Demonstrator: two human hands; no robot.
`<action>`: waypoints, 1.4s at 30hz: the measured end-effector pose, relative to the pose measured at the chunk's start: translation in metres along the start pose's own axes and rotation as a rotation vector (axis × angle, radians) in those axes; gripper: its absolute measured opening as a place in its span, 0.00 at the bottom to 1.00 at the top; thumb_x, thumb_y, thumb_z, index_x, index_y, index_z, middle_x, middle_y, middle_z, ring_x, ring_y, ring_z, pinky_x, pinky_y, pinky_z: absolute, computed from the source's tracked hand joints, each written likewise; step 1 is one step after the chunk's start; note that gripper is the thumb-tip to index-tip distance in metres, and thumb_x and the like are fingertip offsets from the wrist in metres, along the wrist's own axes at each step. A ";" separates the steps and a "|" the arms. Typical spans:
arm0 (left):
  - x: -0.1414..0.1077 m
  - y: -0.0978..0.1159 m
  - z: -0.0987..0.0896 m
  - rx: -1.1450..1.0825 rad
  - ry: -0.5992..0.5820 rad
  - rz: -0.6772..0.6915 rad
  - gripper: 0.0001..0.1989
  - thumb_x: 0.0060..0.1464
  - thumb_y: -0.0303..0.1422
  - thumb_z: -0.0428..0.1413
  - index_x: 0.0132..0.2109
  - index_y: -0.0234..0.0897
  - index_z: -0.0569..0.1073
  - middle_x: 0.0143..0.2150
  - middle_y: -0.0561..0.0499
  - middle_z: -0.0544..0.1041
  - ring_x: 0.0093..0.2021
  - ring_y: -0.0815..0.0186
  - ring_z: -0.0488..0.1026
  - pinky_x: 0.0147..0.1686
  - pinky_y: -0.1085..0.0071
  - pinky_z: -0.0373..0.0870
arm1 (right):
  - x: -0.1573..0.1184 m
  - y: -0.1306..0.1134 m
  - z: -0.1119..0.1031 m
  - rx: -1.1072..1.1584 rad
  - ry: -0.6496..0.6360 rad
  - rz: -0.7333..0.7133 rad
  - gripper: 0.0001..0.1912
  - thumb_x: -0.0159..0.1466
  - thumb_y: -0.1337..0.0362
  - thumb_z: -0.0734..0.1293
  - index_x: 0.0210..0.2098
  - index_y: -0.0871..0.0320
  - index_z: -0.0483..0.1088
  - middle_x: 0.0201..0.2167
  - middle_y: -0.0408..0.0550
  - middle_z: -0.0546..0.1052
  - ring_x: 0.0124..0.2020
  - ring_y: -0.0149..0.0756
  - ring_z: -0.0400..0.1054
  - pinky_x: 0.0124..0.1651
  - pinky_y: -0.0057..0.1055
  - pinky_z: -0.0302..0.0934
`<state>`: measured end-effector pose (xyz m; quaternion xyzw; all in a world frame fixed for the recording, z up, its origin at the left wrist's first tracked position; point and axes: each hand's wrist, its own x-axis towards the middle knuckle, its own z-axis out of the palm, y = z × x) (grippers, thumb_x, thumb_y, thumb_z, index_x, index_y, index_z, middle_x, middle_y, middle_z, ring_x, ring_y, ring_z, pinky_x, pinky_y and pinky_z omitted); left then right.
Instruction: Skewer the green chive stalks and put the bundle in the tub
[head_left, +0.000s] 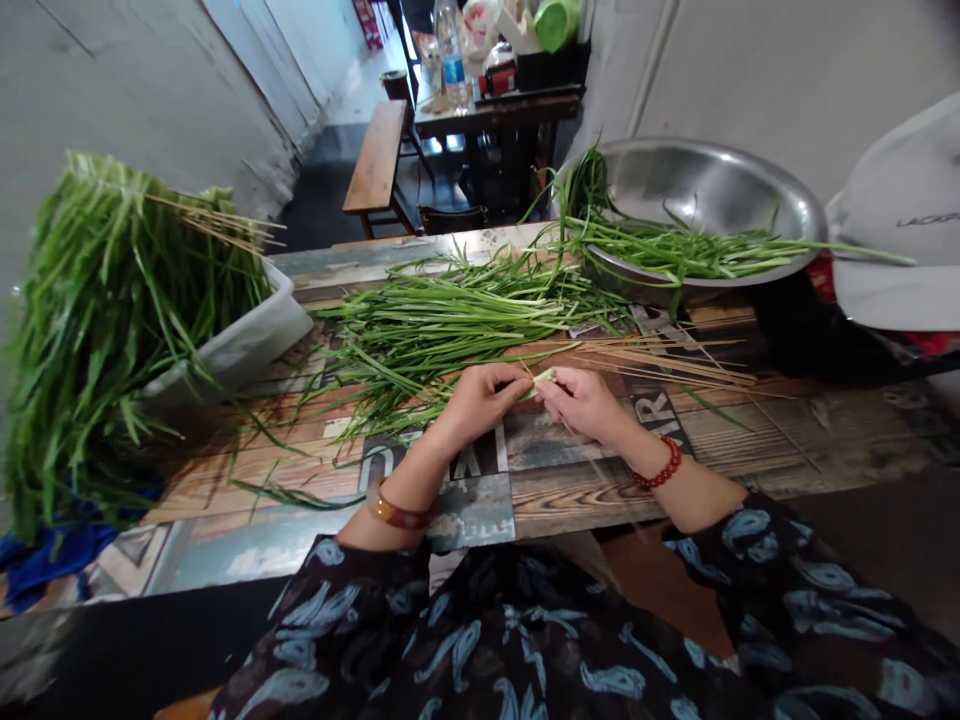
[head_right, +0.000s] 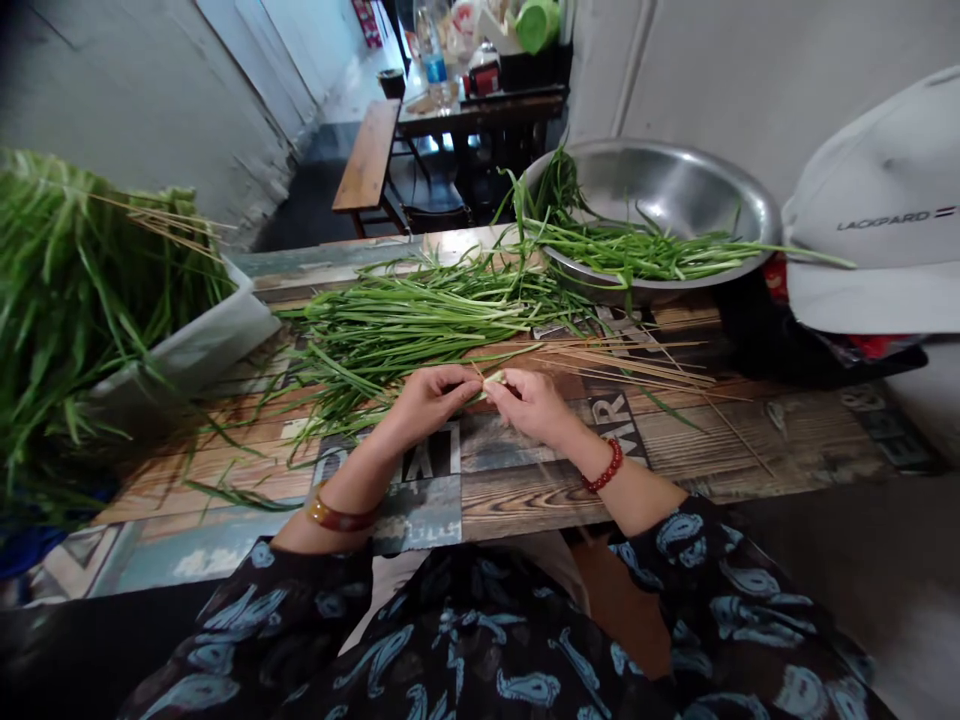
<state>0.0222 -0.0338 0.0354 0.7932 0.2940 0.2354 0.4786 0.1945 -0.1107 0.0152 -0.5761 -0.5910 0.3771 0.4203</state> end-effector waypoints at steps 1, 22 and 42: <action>0.000 -0.001 0.001 0.029 0.002 0.020 0.13 0.60 0.36 0.54 0.33 0.33 0.79 0.31 0.49 0.79 0.32 0.68 0.73 0.35 0.73 0.66 | 0.000 0.002 0.001 0.022 0.021 0.010 0.16 0.66 0.54 0.62 0.25 0.55 0.65 0.15 0.38 0.66 0.16 0.28 0.58 0.24 0.27 0.53; 0.069 -0.001 -0.015 0.574 0.040 -0.011 0.13 0.57 0.32 0.53 0.42 0.34 0.82 0.37 0.47 0.83 0.37 0.63 0.76 0.37 0.71 0.69 | 0.024 0.016 -0.002 0.472 0.278 0.153 0.18 0.59 0.49 0.66 0.37 0.58 0.67 0.19 0.35 0.68 0.15 0.25 0.58 0.19 0.24 0.50; 0.048 -0.003 -0.012 0.207 0.105 -0.121 0.10 0.53 0.30 0.55 0.41 0.31 0.75 0.28 0.53 0.74 0.25 0.72 0.68 0.26 0.76 0.63 | 0.021 0.013 -0.016 0.368 0.177 0.007 0.17 0.56 0.55 0.69 0.40 0.60 0.73 0.23 0.42 0.76 0.21 0.31 0.72 0.26 0.28 0.63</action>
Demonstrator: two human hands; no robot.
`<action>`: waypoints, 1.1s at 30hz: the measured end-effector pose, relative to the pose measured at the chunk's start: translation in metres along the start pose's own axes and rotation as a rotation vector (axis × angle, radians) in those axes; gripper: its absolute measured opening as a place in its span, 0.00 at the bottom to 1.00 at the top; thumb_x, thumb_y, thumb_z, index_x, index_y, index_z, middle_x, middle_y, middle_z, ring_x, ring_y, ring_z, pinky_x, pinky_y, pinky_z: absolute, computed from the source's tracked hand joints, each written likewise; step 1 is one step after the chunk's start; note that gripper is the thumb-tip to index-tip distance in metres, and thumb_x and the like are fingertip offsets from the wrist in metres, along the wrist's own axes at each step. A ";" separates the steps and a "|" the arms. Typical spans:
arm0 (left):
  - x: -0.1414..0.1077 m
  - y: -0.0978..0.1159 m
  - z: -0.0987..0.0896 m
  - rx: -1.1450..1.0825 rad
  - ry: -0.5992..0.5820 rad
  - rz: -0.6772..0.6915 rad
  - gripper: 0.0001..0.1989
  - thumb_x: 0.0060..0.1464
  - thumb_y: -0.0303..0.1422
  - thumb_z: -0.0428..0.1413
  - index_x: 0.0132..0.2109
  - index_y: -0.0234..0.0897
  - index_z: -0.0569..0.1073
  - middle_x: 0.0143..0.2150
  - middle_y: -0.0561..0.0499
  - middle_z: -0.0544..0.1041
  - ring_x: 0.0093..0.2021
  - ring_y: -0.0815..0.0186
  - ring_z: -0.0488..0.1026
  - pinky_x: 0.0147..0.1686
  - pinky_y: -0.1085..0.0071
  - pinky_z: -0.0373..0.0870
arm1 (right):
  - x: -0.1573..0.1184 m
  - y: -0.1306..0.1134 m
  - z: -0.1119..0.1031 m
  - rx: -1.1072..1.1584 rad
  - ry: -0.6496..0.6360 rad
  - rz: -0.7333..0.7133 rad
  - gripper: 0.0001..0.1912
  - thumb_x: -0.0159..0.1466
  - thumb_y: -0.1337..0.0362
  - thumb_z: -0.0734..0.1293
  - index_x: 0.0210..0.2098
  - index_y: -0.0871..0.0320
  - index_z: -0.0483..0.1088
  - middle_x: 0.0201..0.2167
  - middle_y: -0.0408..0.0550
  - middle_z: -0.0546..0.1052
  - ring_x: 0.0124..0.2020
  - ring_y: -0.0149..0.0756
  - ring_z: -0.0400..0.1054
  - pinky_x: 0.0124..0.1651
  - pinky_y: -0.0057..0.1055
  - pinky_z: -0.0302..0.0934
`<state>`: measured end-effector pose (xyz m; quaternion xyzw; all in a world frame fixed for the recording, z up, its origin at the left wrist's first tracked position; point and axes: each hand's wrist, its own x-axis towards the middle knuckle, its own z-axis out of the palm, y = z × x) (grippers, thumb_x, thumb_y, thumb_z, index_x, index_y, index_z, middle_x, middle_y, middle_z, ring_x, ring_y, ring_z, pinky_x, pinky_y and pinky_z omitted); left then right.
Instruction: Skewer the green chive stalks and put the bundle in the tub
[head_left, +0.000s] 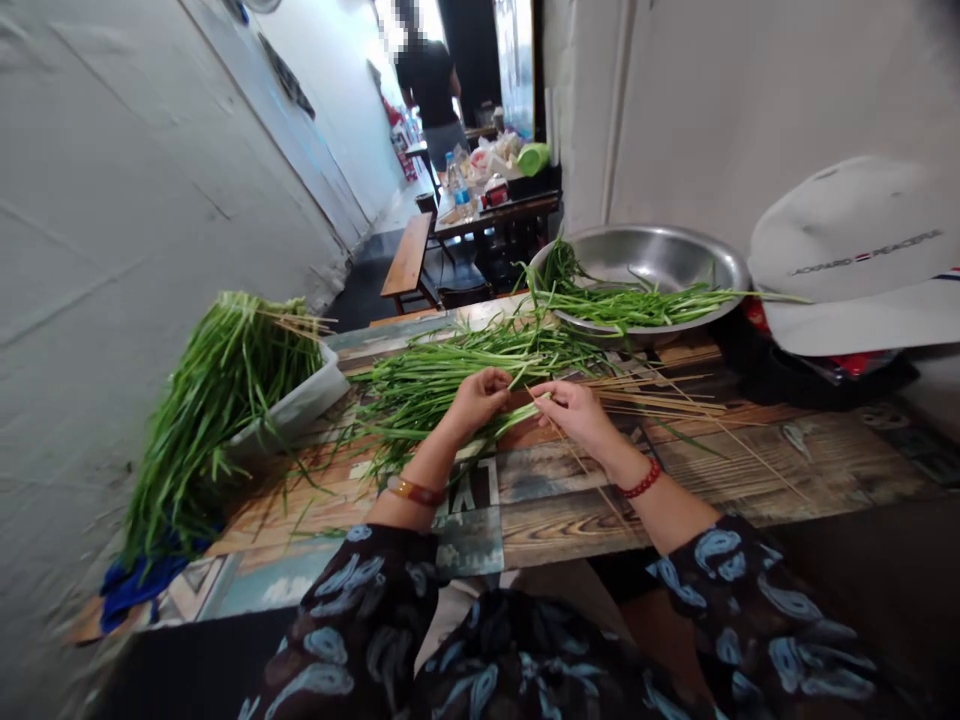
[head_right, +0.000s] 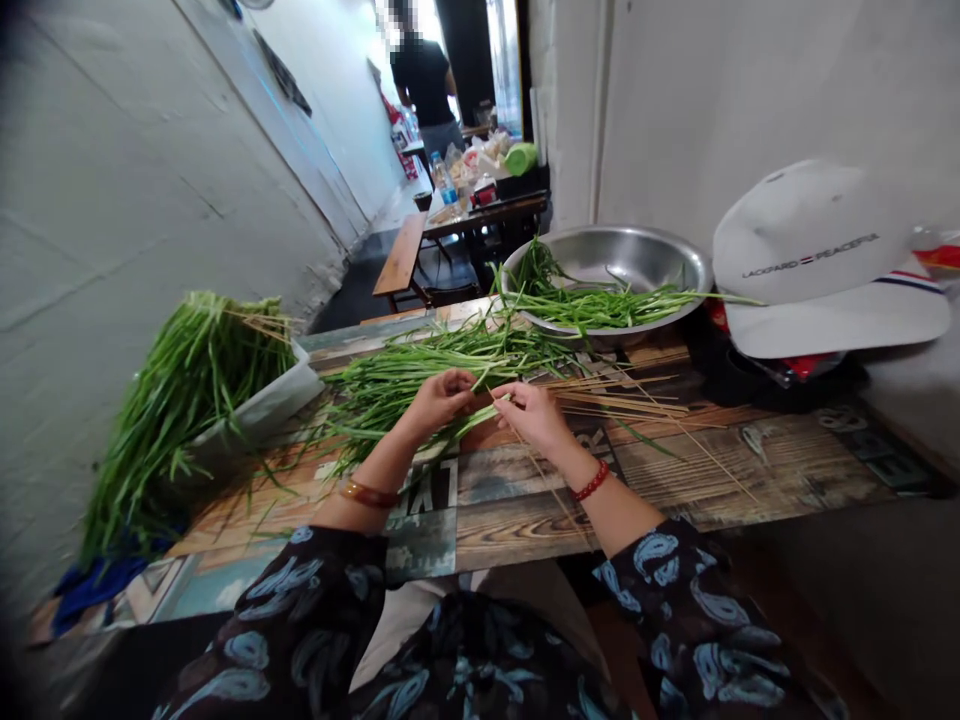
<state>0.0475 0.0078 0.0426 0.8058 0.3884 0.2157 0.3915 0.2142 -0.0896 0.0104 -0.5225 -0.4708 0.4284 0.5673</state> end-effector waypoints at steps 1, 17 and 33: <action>-0.007 0.001 -0.001 -0.133 0.001 -0.032 0.12 0.53 0.32 0.56 0.43 0.30 0.75 0.28 0.53 0.75 0.24 0.73 0.68 0.26 0.76 0.63 | -0.001 -0.001 0.001 0.023 0.002 0.033 0.18 0.56 0.54 0.69 0.39 0.60 0.73 0.23 0.42 0.75 0.21 0.31 0.71 0.24 0.26 0.62; -0.039 0.002 0.011 -0.575 0.157 -0.098 0.13 0.50 0.39 0.62 0.34 0.31 0.80 0.24 0.54 0.74 0.23 0.74 0.62 0.24 0.76 0.57 | -0.005 -0.018 0.013 -0.196 -0.149 0.000 0.14 0.65 0.53 0.65 0.40 0.58 0.69 0.21 0.35 0.67 0.11 0.21 0.57 0.15 0.22 0.49; -0.040 -0.002 0.008 -0.371 0.199 -0.050 0.10 0.54 0.35 0.61 0.38 0.33 0.83 0.36 0.47 0.83 0.36 0.65 0.78 0.36 0.73 0.72 | 0.003 -0.010 0.012 -0.091 -0.171 0.126 0.16 0.62 0.58 0.67 0.44 0.61 0.75 0.17 0.35 0.67 0.11 0.21 0.56 0.14 0.21 0.48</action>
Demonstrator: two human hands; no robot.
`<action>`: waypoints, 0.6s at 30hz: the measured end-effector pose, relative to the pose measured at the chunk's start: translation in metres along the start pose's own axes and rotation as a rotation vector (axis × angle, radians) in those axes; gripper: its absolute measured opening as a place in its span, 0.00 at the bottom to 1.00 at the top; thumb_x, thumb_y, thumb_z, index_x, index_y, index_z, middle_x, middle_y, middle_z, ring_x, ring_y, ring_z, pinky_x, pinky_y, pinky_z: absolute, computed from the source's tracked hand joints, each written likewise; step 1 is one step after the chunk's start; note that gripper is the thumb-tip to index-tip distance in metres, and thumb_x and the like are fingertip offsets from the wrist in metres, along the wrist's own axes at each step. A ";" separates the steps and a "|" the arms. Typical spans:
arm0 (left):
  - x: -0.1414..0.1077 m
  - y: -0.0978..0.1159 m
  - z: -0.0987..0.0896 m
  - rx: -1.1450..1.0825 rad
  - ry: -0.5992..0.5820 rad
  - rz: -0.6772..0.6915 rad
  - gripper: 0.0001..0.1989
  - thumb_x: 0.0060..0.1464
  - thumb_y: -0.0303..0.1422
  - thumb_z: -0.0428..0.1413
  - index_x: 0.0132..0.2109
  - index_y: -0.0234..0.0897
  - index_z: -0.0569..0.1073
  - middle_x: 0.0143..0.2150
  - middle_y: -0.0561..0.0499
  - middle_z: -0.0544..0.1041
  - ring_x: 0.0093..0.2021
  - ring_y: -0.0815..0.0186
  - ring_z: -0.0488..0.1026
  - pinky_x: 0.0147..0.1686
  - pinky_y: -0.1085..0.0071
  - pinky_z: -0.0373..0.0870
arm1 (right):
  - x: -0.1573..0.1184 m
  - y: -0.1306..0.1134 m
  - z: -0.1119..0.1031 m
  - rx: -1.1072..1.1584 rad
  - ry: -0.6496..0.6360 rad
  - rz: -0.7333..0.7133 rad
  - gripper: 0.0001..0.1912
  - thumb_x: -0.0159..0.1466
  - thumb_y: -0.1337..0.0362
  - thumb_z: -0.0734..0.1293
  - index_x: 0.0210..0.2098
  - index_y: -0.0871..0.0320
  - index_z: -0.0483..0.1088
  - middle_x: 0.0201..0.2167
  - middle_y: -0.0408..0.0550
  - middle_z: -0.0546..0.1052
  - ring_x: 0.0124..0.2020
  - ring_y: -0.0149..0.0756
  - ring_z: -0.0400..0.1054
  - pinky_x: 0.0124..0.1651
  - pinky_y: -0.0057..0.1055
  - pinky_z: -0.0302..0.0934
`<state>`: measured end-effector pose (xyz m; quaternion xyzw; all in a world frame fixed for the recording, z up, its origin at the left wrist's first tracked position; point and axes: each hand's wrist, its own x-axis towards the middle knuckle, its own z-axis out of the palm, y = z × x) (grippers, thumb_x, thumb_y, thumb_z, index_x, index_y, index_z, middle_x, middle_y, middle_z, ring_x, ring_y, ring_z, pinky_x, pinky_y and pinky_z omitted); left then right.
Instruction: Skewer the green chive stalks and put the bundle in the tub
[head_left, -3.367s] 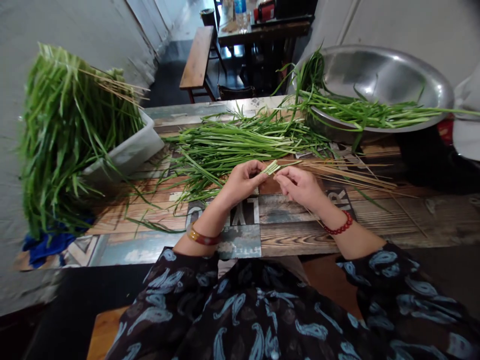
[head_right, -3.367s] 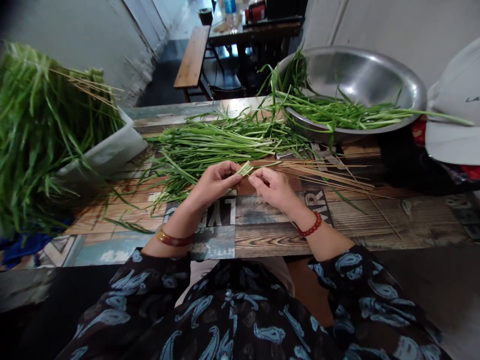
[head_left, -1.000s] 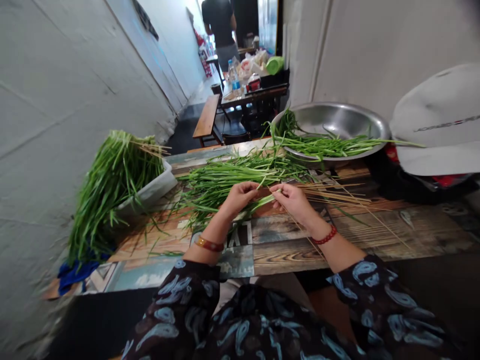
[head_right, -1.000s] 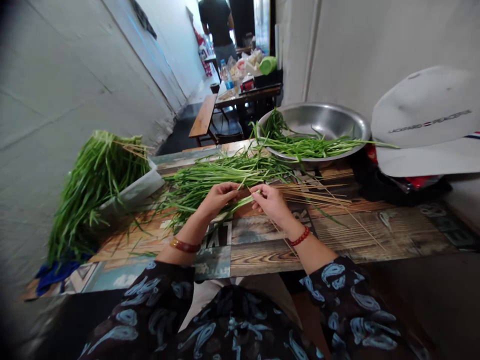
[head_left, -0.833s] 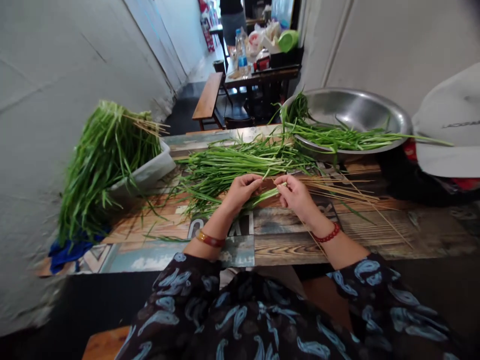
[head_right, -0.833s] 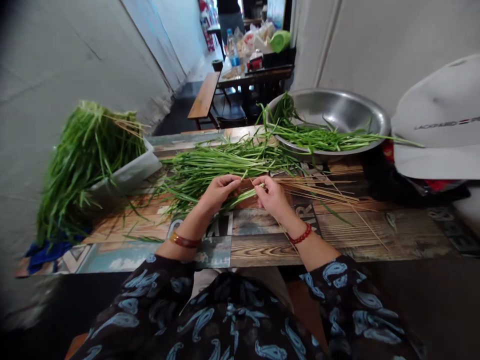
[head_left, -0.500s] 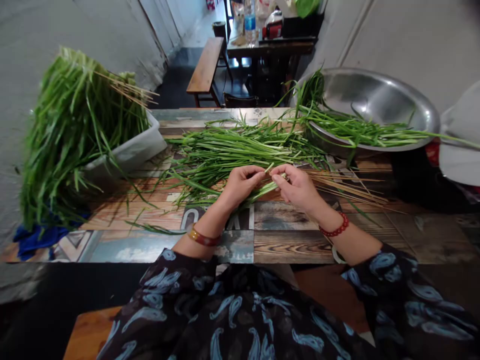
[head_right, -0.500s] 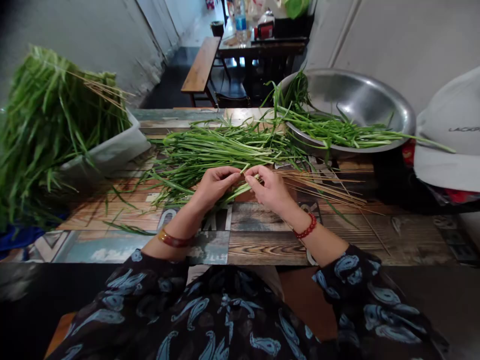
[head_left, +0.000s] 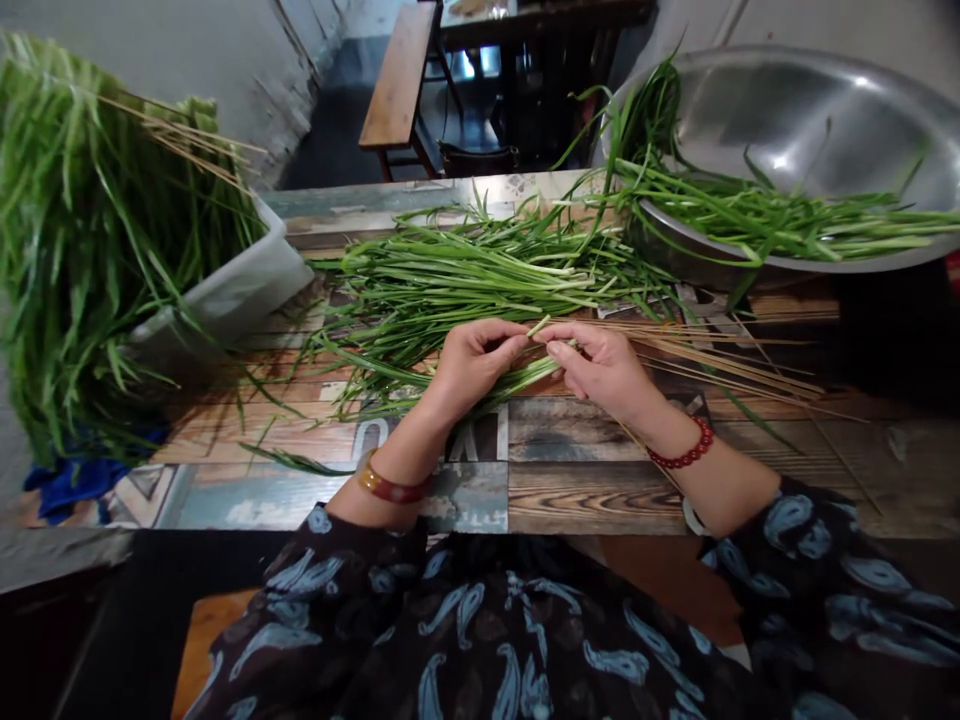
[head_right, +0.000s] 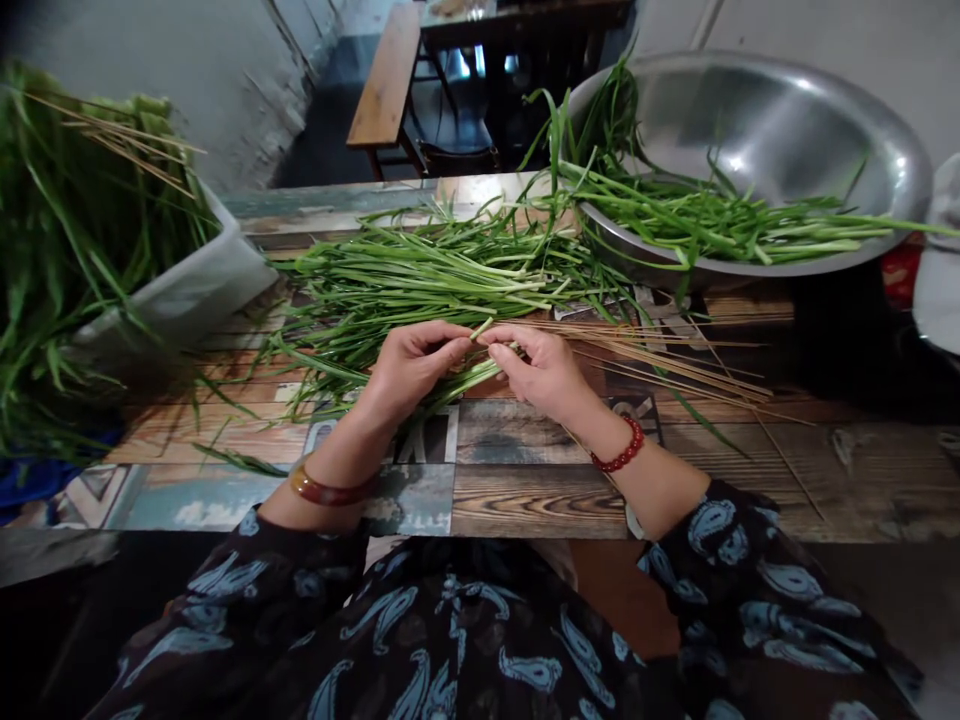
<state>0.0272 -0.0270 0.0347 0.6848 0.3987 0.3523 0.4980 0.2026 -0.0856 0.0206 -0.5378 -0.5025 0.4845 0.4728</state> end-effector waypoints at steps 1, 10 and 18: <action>0.000 0.000 0.000 0.008 -0.002 0.005 0.10 0.54 0.35 0.61 0.38 0.33 0.83 0.36 0.47 0.84 0.36 0.65 0.78 0.36 0.73 0.72 | 0.000 0.000 0.000 0.010 -0.003 0.006 0.16 0.62 0.58 0.67 0.45 0.61 0.76 0.17 0.35 0.66 0.11 0.21 0.55 0.14 0.21 0.48; 0.000 -0.001 -0.001 0.095 0.005 0.089 0.08 0.55 0.33 0.60 0.38 0.34 0.83 0.36 0.47 0.83 0.35 0.66 0.77 0.36 0.73 0.71 | -0.002 -0.001 0.001 0.034 -0.002 0.026 0.18 0.61 0.58 0.66 0.46 0.62 0.76 0.17 0.35 0.66 0.11 0.21 0.55 0.14 0.21 0.49; -0.002 0.003 -0.002 0.180 0.010 0.161 0.08 0.57 0.32 0.59 0.39 0.35 0.83 0.35 0.48 0.83 0.34 0.66 0.76 0.36 0.72 0.70 | -0.003 0.000 0.001 0.049 -0.001 0.018 0.18 0.62 0.58 0.66 0.46 0.62 0.76 0.14 0.33 0.62 0.11 0.21 0.55 0.14 0.22 0.47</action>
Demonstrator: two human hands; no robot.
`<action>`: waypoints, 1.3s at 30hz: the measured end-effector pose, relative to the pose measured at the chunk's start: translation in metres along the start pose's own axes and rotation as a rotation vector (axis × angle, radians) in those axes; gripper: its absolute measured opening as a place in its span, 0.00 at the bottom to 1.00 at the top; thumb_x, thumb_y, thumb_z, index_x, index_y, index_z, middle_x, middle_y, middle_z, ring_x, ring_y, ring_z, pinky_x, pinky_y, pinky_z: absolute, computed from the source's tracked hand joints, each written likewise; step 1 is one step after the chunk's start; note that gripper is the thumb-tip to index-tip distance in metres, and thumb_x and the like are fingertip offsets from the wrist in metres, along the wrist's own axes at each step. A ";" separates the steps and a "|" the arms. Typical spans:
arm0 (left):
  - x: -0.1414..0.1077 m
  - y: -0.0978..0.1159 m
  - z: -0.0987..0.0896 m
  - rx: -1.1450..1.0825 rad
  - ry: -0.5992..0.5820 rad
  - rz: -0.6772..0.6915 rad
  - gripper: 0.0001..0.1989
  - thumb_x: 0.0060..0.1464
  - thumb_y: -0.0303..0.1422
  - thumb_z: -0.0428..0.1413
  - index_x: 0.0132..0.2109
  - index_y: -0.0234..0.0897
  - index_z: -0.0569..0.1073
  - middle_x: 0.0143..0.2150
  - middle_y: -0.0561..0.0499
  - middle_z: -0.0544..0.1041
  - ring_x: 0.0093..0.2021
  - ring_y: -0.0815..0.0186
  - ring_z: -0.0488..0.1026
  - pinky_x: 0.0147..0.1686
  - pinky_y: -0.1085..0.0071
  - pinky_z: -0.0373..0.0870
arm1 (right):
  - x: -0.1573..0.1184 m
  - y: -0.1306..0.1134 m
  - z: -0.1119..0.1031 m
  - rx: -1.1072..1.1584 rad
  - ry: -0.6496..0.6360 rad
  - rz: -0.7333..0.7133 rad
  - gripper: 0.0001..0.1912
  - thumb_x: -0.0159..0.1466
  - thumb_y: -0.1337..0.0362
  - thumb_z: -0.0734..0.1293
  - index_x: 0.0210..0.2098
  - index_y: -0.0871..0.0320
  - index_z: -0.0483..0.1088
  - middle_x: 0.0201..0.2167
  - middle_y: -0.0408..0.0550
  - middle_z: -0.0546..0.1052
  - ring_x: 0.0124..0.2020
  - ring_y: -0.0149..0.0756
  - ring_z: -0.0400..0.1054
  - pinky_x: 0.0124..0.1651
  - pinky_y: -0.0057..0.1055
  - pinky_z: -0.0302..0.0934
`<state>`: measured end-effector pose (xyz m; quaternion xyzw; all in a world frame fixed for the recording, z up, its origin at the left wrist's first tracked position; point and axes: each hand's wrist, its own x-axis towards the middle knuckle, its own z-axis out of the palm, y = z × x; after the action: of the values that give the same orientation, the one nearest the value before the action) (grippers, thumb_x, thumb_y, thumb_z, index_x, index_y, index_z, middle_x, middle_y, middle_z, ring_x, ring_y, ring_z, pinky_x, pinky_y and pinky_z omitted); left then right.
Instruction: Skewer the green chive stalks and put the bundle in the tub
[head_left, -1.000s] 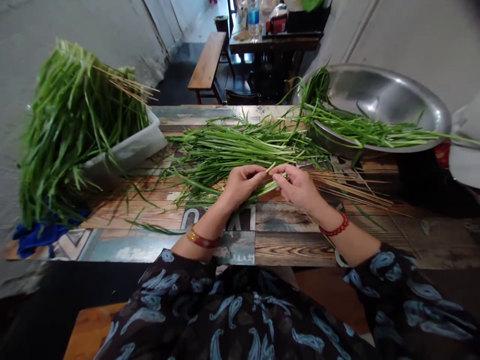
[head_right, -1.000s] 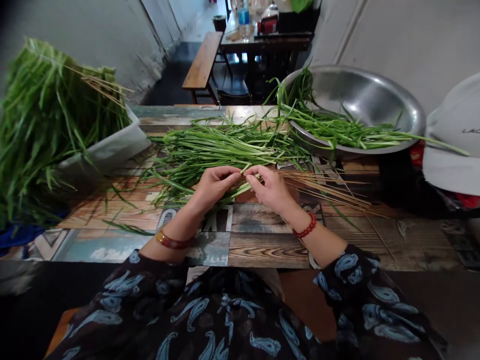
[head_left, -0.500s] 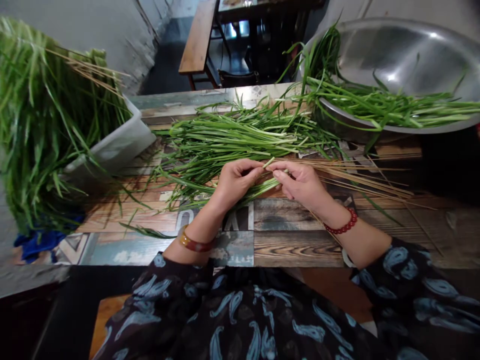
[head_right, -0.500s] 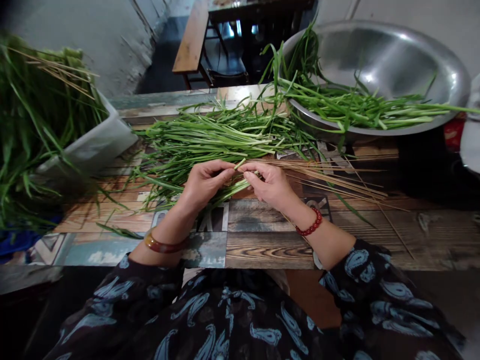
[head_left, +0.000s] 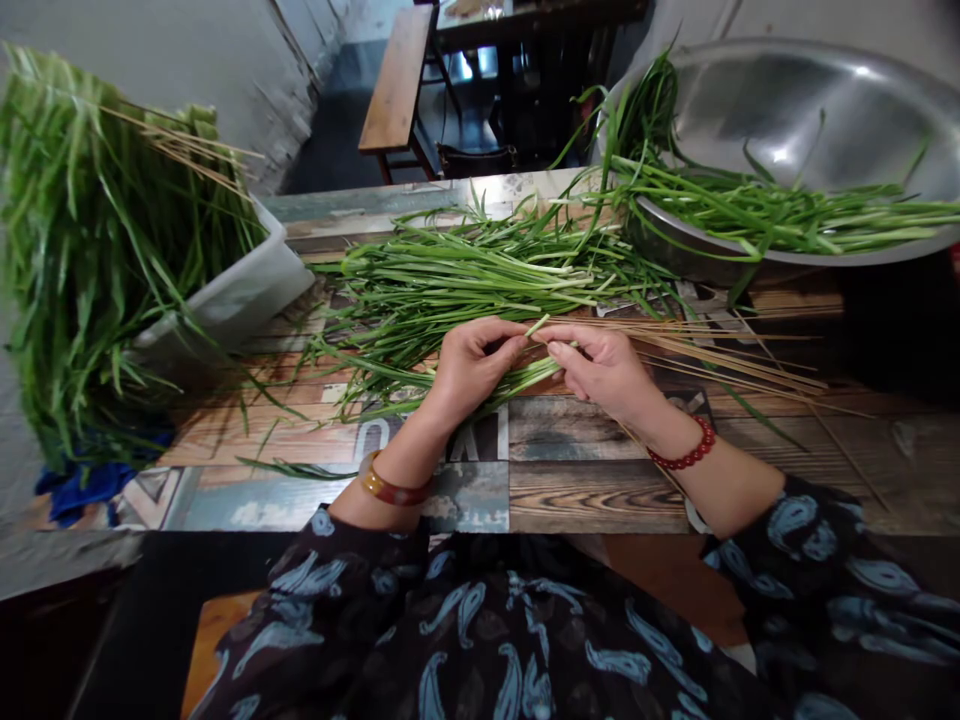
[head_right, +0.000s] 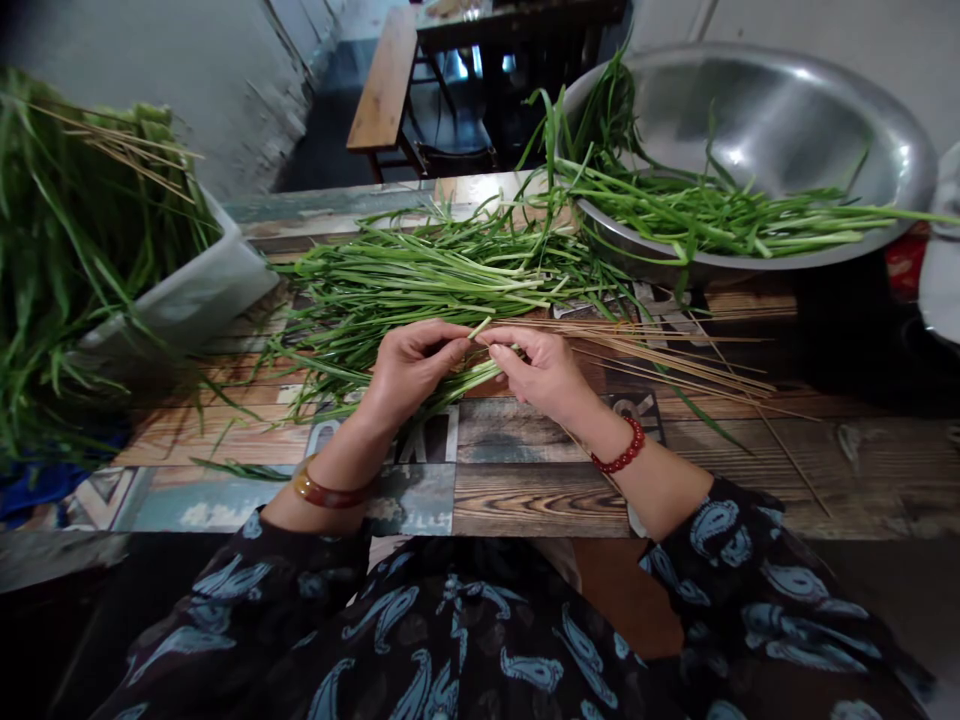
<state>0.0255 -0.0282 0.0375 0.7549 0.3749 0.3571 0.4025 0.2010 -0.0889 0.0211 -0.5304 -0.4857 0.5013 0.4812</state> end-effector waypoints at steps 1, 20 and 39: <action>0.000 0.001 0.000 0.010 -0.001 0.006 0.08 0.57 0.32 0.59 0.39 0.36 0.83 0.35 0.48 0.83 0.33 0.67 0.76 0.36 0.72 0.70 | 0.000 0.000 0.000 0.004 0.000 0.001 0.18 0.62 0.58 0.66 0.46 0.62 0.76 0.14 0.33 0.62 0.11 0.21 0.54 0.14 0.22 0.46; -0.006 -0.006 0.006 0.346 0.049 0.182 0.11 0.62 0.33 0.55 0.40 0.37 0.82 0.29 0.50 0.75 0.29 0.69 0.70 0.30 0.74 0.61 | 0.000 0.003 0.005 0.067 0.016 0.055 0.14 0.61 0.57 0.67 0.42 0.61 0.72 0.18 0.34 0.64 0.11 0.19 0.51 0.13 0.22 0.43; -0.005 0.003 0.002 0.137 -0.213 0.101 0.13 0.62 0.35 0.53 0.47 0.34 0.80 0.43 0.45 0.81 0.42 0.63 0.77 0.44 0.70 0.69 | 0.000 0.003 -0.002 0.030 -0.050 -0.077 0.23 0.67 0.46 0.64 0.53 0.56 0.65 0.27 0.38 0.71 0.14 0.21 0.59 0.15 0.21 0.53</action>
<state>0.0258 -0.0346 0.0380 0.8321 0.3151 0.2683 0.3693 0.2035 -0.0893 0.0178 -0.4914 -0.5101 0.5028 0.4955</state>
